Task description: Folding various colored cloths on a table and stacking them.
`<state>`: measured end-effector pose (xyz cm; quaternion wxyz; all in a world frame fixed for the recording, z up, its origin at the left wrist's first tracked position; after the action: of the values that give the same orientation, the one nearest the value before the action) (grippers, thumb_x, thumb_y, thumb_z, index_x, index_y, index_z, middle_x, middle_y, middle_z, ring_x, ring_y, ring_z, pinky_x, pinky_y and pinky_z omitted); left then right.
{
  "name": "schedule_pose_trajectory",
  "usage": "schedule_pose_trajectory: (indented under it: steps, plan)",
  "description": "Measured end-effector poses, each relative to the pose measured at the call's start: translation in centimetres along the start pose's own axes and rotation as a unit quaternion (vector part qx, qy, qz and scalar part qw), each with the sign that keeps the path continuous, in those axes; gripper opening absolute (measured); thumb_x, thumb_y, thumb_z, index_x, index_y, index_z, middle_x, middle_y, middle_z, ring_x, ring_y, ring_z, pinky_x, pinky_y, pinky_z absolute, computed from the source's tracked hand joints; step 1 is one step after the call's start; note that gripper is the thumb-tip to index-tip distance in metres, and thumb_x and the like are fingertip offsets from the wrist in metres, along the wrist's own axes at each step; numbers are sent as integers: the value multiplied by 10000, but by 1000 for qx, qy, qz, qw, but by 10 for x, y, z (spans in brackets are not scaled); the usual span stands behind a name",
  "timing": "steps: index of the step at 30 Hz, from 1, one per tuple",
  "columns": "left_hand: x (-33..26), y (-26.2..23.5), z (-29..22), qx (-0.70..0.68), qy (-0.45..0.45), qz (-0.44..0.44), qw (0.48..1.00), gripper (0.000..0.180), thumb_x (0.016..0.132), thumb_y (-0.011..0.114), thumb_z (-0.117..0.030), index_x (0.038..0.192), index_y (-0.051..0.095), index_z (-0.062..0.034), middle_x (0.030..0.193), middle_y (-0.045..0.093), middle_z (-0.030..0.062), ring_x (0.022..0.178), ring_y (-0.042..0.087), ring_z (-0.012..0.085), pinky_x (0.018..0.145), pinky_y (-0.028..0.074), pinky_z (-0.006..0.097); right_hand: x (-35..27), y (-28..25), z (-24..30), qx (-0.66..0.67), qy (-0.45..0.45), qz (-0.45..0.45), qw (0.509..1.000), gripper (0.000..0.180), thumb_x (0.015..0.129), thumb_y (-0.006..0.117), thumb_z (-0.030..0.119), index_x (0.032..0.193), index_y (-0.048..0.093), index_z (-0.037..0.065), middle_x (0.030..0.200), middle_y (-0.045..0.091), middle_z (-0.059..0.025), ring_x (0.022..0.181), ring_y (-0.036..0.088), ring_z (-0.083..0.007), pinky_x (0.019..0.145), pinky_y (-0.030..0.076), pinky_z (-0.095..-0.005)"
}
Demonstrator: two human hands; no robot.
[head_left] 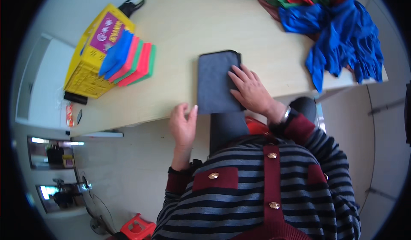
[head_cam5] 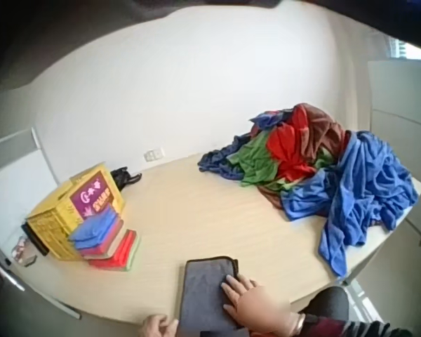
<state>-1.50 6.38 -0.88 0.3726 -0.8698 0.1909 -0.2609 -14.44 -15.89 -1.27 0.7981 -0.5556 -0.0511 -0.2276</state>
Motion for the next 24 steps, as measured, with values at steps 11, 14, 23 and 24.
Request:
schedule_pose_trajectory:
  steps: [11,14,23,24]
  plan:
    - [-62,83,17,-559,-355,167,730,440,936,689,-322,1240,545,-38,1161,645,113,1018,645,238,894,524,399,-12,12,34,-10,-25,7,1000,576,930,591,264,1427,446,10,1502,397,-203,1397,347,-407,1154,289,-499]
    - [-56,79,18,-640,-358,110,671,504,926,698,-298,1304,503,-28,1194,629,114,1040,640,247,912,528,430,-12,15,45,-7,-63,29,998,573,920,613,228,1422,448,6,1479,417,-214,1358,401,-397,1136,329,-487]
    - [-1,-25,32,-523,-241,-80,814,466,898,645,-169,1312,534,14,1233,617,95,1088,614,197,893,525,370,-22,-9,-37,93,-26,-95,991,462,879,640,107,1317,536,2,1356,533,-202,1247,509,-373,1071,422,-448]
    - [15,-36,37,-488,-232,-48,840,463,882,656,-177,1291,550,13,1198,631,89,1071,618,191,889,521,358,-24,-12,-44,85,-23,-100,991,429,878,636,104,1287,557,2,1341,548,-195,1251,508,-371,1077,417,-450]
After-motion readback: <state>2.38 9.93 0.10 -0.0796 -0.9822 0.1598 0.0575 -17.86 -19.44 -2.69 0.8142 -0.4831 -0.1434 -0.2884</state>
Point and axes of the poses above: each hand's wrist, its own x-axis towards the middle knuckle, its own y-axis out of the palm, z = x × y, the point moved 6 cm from there along x, towards the middle knuckle
